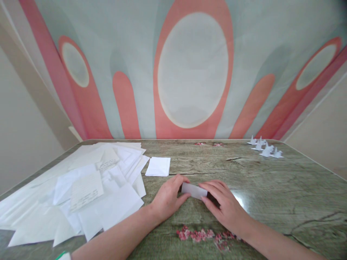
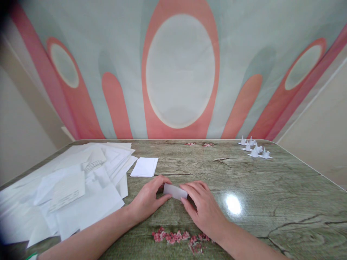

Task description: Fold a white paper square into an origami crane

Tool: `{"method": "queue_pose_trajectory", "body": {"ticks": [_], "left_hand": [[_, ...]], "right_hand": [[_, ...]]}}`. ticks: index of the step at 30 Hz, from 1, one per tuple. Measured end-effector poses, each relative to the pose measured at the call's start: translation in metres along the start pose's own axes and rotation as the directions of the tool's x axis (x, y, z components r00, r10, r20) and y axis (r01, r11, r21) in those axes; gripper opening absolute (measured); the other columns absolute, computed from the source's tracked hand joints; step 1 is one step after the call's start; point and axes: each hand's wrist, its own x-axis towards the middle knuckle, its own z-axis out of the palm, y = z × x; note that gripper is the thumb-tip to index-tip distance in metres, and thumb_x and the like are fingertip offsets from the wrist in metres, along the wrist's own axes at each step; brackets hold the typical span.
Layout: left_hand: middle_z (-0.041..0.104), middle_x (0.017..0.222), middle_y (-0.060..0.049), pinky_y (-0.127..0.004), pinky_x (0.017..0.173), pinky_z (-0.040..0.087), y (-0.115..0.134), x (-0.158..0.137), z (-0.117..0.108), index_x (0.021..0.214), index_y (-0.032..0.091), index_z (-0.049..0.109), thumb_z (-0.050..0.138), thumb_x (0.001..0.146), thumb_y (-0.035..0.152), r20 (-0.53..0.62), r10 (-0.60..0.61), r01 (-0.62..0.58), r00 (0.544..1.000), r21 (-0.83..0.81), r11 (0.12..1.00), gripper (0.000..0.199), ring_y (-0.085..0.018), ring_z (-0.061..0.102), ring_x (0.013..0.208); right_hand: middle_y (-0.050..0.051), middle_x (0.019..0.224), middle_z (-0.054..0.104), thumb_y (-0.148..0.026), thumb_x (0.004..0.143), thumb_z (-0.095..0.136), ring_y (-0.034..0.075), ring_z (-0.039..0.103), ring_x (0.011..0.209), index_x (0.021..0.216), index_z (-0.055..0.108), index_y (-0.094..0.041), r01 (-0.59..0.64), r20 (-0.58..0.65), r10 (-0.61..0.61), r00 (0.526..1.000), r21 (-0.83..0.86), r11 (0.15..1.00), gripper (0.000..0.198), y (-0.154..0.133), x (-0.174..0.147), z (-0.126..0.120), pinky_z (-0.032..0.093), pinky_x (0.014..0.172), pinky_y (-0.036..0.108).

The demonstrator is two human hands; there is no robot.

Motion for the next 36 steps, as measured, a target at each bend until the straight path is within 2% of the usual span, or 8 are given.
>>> {"method": "queue_pose_trajectory", "body": {"ticks": [4,12,23,28,33,36], "left_hand": [[0.054,0.093,-0.002,-0.029,0.074,0.044,0.0020,0.0005,-0.0009,0.100,0.021,0.050,0.057,0.075,0.013,-0.013,0.014,-0.014,1.000,0.003,1.000,0.027,-0.017,0.053,0.083],[0.054,0.105,-0.005,-0.031,0.088,0.042,0.0031,0.0011,-0.0013,0.103,0.020,0.051,0.053,0.075,0.006,-0.041,0.108,-0.108,0.993,-0.017,0.994,0.031,-0.018,0.051,0.102],[0.055,0.113,-0.004,-0.030,0.091,0.043,0.0031,0.0002,-0.0018,0.105,0.023,0.055,0.052,0.077,0.008,-0.066,0.141,-0.137,0.988,0.073,0.988,0.031,-0.018,0.052,0.105],[0.056,0.106,-0.004,-0.029,0.086,0.045,0.0015,0.0005,-0.0031,0.088,0.020,0.057,0.054,0.075,0.008,-0.050,0.130,-0.128,0.990,0.044,0.991,0.018,-0.017,0.054,0.098],[0.057,0.102,-0.004,-0.028,0.083,0.045,0.0001,0.0008,-0.0031,0.079,0.019,0.056,0.054,0.075,0.006,-0.070,0.127,-0.128,0.989,0.003,0.992,0.014,-0.016,0.056,0.094],[0.058,0.104,-0.004,-0.028,0.085,0.044,-0.0007,0.0011,-0.0020,0.081,0.019,0.055,0.053,0.076,0.006,-0.081,0.117,-0.121,0.990,-0.041,0.992,0.015,-0.016,0.055,0.097]], "right_hand": [[0.007,0.101,0.062,-0.021,0.087,0.046,0.020,0.055,0.096,0.115,0.052,-0.020,0.026,-0.002,-0.026,1.000,0.001,1.000,0.028,-0.0005,-0.0002,-0.0008,0.043,0.088,0.041],[0.007,0.099,0.061,-0.018,0.088,0.045,0.020,0.054,0.092,0.111,0.054,-0.020,0.018,0.008,-0.019,1.000,0.063,0.998,0.025,0.0003,0.0005,-0.0006,0.043,0.086,0.042],[0.006,0.096,0.062,-0.023,0.088,0.046,0.019,0.056,0.091,0.108,0.056,-0.020,0.007,0.013,-0.008,1.000,0.076,0.997,0.022,-0.0068,0.0040,-0.0064,0.045,0.082,0.037],[0.007,0.096,0.062,-0.026,0.087,0.048,0.019,0.056,0.092,0.106,0.057,-0.020,0.030,0.021,-0.031,0.999,0.060,0.998,0.022,-0.0078,0.0044,-0.0094,0.046,0.082,0.036],[0.010,0.107,0.057,-0.036,0.078,0.060,0.023,0.053,0.098,0.110,0.056,-0.019,0.066,0.046,-0.066,0.997,0.012,0.998,0.036,-0.0031,-0.0003,-0.0052,0.046,0.084,0.041],[0.013,0.118,0.051,-0.032,0.076,0.062,0.026,0.048,0.108,0.110,0.057,-0.019,0.039,0.027,-0.038,0.999,-0.020,0.999,0.037,-0.0009,-0.0010,-0.0015,0.044,0.088,0.045]]}}
